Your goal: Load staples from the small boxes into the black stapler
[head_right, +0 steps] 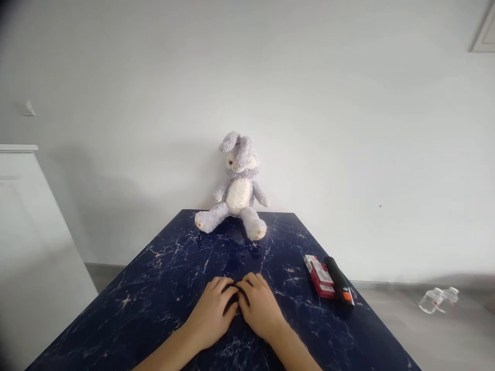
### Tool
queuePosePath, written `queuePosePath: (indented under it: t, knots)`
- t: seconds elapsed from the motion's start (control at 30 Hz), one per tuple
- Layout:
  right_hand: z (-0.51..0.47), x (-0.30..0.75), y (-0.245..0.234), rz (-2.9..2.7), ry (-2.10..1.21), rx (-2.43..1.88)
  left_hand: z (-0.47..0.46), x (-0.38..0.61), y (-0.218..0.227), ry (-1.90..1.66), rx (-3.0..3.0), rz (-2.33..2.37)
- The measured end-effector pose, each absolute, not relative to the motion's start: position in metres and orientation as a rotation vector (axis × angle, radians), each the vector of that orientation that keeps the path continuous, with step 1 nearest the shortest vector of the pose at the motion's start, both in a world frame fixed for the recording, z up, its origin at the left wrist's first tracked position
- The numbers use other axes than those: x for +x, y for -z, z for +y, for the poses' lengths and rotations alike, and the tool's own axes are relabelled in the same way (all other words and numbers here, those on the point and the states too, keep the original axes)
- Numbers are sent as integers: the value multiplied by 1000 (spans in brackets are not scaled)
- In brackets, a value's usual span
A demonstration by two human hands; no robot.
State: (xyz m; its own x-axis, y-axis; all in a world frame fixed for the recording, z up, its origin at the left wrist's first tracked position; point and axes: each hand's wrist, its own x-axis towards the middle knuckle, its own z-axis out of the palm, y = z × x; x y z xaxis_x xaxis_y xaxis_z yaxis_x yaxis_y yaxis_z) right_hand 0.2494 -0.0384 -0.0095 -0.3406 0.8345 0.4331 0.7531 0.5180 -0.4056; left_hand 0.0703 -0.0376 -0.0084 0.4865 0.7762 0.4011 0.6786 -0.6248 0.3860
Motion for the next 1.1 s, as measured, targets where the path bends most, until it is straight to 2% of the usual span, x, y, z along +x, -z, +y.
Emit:
queuePosePath:
  t: [0.4, 0.6, 1.1]
  knots:
    - [-36, 250, 11, -2172, -164, -1280, -37, 68, 7, -829, 2584, 1256]
    - [-36, 252, 14, -2167, -151, -1297, -15, 40, -3, -747, 2623, 1006]
    - [-39, 252, 12, -2163, -136, -1301, -11, 38, -6, -766, 2636, 1012]
